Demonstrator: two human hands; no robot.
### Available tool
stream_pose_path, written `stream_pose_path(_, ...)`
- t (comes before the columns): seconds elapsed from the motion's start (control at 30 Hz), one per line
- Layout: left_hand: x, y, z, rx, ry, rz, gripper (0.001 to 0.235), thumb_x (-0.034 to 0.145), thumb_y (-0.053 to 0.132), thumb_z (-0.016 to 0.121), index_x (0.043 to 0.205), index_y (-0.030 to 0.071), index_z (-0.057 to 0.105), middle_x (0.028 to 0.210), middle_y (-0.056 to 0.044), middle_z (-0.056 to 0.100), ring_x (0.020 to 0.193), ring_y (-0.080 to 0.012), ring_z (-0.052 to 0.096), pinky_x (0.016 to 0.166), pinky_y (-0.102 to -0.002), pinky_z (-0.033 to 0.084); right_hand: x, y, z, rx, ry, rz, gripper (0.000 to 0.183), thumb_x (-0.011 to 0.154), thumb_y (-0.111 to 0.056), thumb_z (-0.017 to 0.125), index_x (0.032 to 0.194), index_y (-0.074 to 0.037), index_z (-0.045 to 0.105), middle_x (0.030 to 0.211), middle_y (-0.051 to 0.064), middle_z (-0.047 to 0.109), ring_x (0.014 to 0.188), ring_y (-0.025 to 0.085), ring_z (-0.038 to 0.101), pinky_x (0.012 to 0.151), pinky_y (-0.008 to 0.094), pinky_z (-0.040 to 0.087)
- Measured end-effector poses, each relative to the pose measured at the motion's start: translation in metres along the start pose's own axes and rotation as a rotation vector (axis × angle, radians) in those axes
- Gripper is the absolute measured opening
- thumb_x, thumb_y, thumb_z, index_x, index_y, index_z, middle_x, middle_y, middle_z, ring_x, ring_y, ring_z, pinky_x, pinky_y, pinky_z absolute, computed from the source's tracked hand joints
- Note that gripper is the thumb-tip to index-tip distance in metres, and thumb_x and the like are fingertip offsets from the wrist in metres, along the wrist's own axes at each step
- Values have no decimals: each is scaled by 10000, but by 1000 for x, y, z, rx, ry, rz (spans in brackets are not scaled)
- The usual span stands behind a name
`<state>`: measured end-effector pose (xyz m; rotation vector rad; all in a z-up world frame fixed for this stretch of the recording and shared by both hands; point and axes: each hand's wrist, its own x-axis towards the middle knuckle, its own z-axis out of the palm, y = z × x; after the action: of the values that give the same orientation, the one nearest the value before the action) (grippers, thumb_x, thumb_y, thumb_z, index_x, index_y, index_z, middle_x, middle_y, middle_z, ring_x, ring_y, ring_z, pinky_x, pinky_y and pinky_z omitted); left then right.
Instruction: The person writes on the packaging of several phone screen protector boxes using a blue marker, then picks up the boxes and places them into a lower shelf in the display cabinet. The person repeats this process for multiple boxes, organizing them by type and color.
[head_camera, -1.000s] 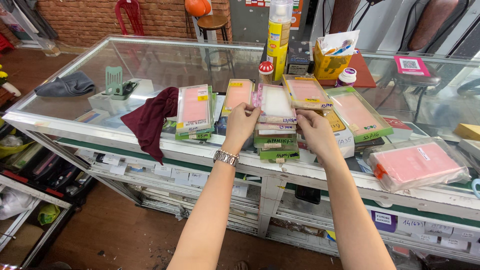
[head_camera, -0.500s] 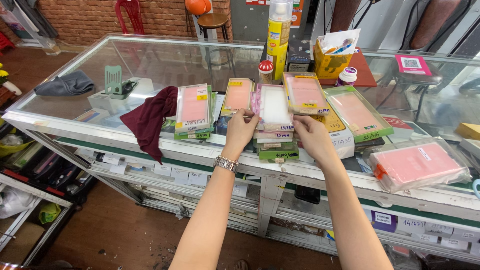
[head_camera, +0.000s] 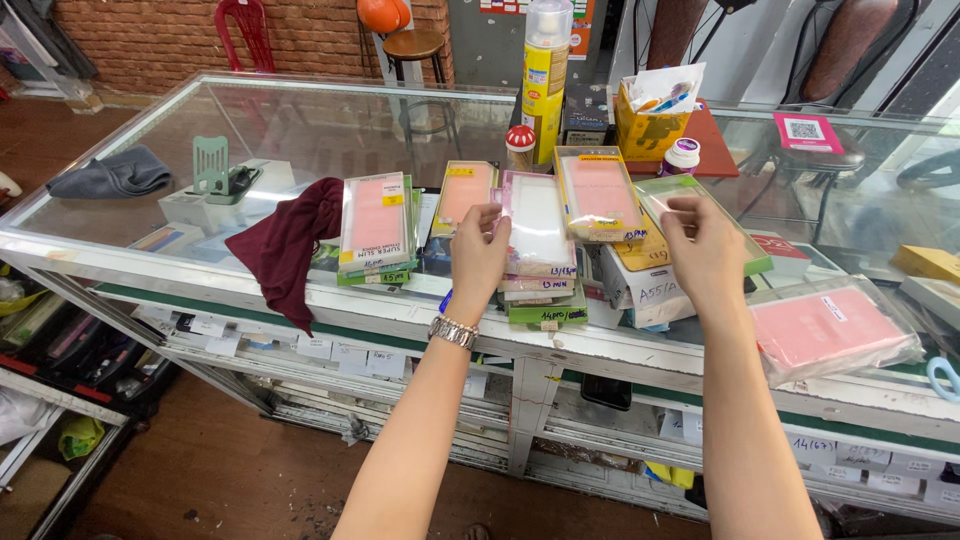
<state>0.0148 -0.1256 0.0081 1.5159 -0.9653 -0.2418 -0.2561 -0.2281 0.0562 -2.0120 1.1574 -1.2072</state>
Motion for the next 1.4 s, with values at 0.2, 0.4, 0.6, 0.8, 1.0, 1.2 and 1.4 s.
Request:
stream_pose_path(0.2,28,1,65,-121,-182,200,400,991,256,571,1264,-30,633,1153,-199,726,1079,-286,724,942,-347,540,56,42,46,-320,-114,-31,418,1029,-328,596,1193,32,732,1030,256,729,987,386,683,892,453,519)
stream_pose_path(0.4,36,14,66,-57,-323,3,433,964,285,529,1136,-63,720,876,-205,752,802,-295,721,749,-362,533,57,47,51,74,-175,282,319,991,-234,613,1130,9,766,893,145,709,755,220,630,695,378,497)
stream_pose_path(0.6,9,45,-3,82,-239,-21,471,969,308,556,1291,-18,667,751,-236,683,709,-257,647,671,-362,500,15,-2,57,280,-193,252,314,944,-162,640,1198,-4,734,837,82,720,716,115,639,653,284,515)
stream_pose_path(0.8,8,3,-36,52,-152,-24,564,938,434,581,1243,-34,662,956,-154,775,866,-210,751,763,-304,552,4,-17,75,26,-297,68,417,944,-249,614,1241,36,679,993,212,735,880,256,683,800,376,518)
stream_pose_path(1.0,27,-49,-4,196,-231,-136,587,1003,478,568,1100,-77,732,980,-215,757,914,-274,707,835,-335,523,17,-5,98,-16,-377,135,414,963,-271,542,1199,34,691,1023,223,740,931,302,695,856,397,512)
stream_pose_path(1.2,38,-48,-6,-349,-360,-374,467,944,389,690,1043,-66,733,846,-61,673,733,-187,626,673,-358,525,14,9,105,194,-404,311,336,971,-232,593,1115,42,724,915,106,712,813,173,600,746,336,487)
stream_pose_path(1.4,25,-32,-13,-590,-393,-547,369,841,351,687,1069,61,664,895,-11,631,713,-138,560,599,-315,456,-4,-6,93,425,-434,293,310,945,-178,617,1138,45,712,886,43,707,790,99,612,717,256,492)
